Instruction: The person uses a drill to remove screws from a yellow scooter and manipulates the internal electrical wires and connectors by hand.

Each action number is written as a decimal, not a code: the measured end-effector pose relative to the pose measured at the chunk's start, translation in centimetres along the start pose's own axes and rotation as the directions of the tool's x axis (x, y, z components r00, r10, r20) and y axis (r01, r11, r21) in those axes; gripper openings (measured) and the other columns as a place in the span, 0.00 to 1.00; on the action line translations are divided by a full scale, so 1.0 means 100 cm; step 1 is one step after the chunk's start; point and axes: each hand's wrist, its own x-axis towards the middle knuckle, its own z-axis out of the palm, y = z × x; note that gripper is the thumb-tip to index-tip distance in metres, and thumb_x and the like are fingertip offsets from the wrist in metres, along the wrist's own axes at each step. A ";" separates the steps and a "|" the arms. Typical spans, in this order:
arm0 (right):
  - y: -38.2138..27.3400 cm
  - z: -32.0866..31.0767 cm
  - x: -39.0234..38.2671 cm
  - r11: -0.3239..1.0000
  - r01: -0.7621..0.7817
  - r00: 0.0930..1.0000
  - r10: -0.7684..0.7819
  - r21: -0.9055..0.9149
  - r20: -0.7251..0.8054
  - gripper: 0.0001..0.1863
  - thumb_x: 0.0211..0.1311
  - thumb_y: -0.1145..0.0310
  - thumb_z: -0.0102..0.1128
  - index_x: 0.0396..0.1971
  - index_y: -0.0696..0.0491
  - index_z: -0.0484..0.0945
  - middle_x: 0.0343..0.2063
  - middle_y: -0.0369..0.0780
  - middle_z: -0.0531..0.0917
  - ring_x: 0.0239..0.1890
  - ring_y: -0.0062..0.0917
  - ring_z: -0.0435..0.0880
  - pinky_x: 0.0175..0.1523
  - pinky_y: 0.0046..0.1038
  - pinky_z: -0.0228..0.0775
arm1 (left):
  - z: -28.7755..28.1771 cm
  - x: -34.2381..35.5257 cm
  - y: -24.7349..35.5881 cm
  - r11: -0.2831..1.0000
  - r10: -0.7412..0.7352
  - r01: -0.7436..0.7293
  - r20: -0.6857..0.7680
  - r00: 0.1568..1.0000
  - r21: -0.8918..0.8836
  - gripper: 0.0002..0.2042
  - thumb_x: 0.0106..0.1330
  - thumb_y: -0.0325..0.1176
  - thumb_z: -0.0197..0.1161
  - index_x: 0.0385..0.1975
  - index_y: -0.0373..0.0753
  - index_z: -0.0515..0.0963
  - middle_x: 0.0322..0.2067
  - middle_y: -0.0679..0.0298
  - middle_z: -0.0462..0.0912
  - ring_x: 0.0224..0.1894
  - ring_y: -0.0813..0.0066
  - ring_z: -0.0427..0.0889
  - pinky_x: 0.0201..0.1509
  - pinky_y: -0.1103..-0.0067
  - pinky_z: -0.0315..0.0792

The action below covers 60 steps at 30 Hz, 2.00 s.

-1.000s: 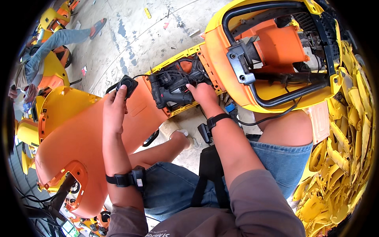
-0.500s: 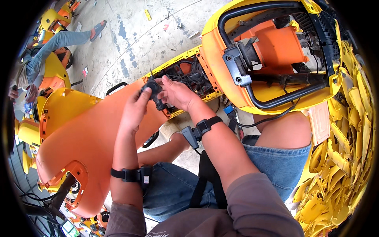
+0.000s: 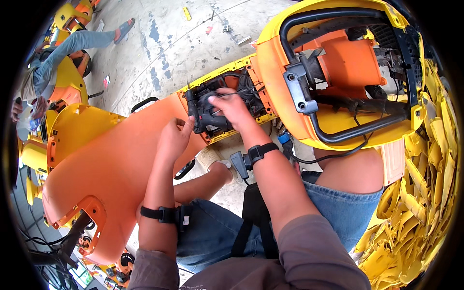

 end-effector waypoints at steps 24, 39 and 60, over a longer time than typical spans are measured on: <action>0.028 -0.028 0.072 0.491 -0.011 0.714 -0.606 -0.871 -0.350 0.09 0.66 0.64 0.66 0.41 0.51 0.87 0.44 0.43 0.84 0.47 0.43 0.84 0.51 0.42 0.78 | -0.003 -0.025 0.017 0.994 0.112 -0.110 0.054 0.992 -0.028 0.16 0.70 0.43 0.64 0.38 0.33 0.81 0.20 0.58 0.77 0.23 0.67 0.78 0.31 0.69 0.72; 0.018 -0.020 0.083 0.708 -0.107 0.729 -0.422 -0.698 -0.539 0.09 0.65 0.67 0.65 0.41 0.49 0.89 0.43 0.43 0.89 0.46 0.39 0.88 0.52 0.36 0.78 | 0.001 -0.025 0.014 0.992 0.124 -0.123 0.084 0.989 -0.022 0.15 0.70 0.42 0.65 0.39 0.33 0.81 0.20 0.59 0.77 0.23 0.68 0.78 0.31 0.70 0.72; 0.011 -0.022 0.087 0.471 -0.235 0.864 -0.299 -0.850 -0.405 0.16 0.65 0.67 0.54 0.48 0.41 0.87 0.44 0.47 0.89 0.50 0.43 0.87 0.52 0.41 0.80 | 0.004 -0.024 0.013 0.993 0.113 -0.110 0.101 0.988 -0.035 0.14 0.72 0.40 0.62 0.41 0.33 0.82 0.24 0.55 0.83 0.28 0.58 0.83 0.36 0.66 0.75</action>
